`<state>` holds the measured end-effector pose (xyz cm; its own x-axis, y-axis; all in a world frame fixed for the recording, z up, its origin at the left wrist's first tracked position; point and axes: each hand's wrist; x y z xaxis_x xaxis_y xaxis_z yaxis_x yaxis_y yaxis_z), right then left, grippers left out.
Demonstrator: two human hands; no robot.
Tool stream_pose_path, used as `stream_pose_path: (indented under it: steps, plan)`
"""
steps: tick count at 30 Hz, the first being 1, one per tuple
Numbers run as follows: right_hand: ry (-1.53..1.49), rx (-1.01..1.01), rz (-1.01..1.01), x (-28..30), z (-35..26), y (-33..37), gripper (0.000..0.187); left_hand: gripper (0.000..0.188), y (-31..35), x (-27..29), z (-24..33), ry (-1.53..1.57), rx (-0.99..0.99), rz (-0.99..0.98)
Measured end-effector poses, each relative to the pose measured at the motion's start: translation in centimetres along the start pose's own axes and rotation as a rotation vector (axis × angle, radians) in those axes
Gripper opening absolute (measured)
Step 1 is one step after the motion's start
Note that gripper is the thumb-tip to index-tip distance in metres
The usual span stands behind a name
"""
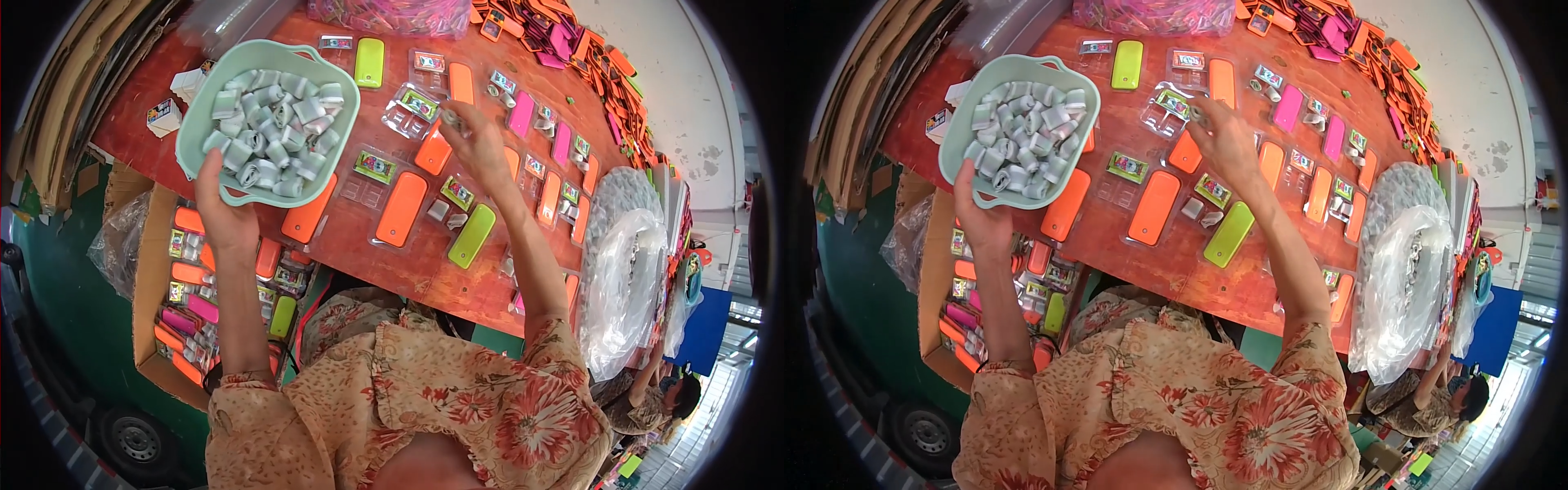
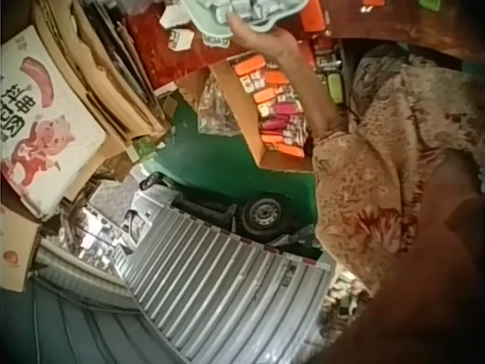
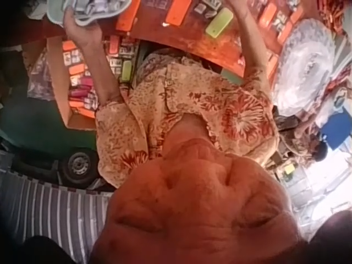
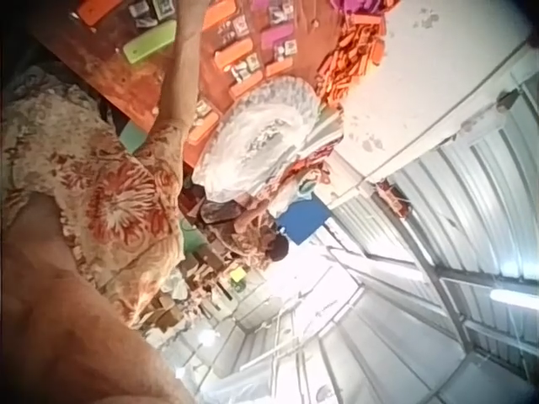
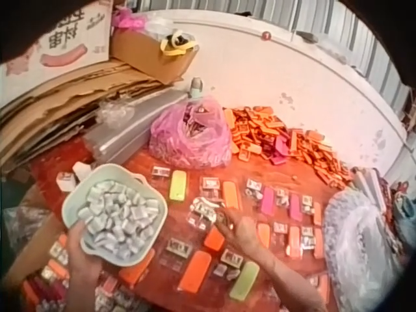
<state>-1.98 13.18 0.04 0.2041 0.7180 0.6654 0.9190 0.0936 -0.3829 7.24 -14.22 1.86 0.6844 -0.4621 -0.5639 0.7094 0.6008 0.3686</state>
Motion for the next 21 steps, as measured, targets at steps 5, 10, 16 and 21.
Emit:
stream_pose_path:
  steps: [5,10,16,21]
  plan:
    - [0.170,0.255,0.055,-4.3,1.0,-1.9,0.030,0.034,0.2,0.1,-1.8,-0.031,0.032,-0.080]
    - [0.127,0.278,0.017,-5.1,1.0,-0.6,0.031,0.038,0.5,0.5,-3.0,-0.067,0.092,-0.112]
    - [-0.218,0.047,0.112,-2.9,-1.9,-2.7,0.017,0.038,-0.1,0.0,-5.1,-0.073,0.069,-0.128]
    - [0.142,0.555,-0.200,-4.3,-7.5,-1.9,0.028,0.033,0.6,-2.1,-5.6,-0.081,0.004,-0.146]
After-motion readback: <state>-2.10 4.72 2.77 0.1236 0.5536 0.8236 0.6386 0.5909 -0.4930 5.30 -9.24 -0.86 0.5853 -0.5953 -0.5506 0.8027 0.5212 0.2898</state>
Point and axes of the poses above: each hand's wrist, its own y-axis away from the middle knuckle, its own x-axis out of the back of the hand, z = x × y, and after that the axes turned 13 degrees about z, right-handed
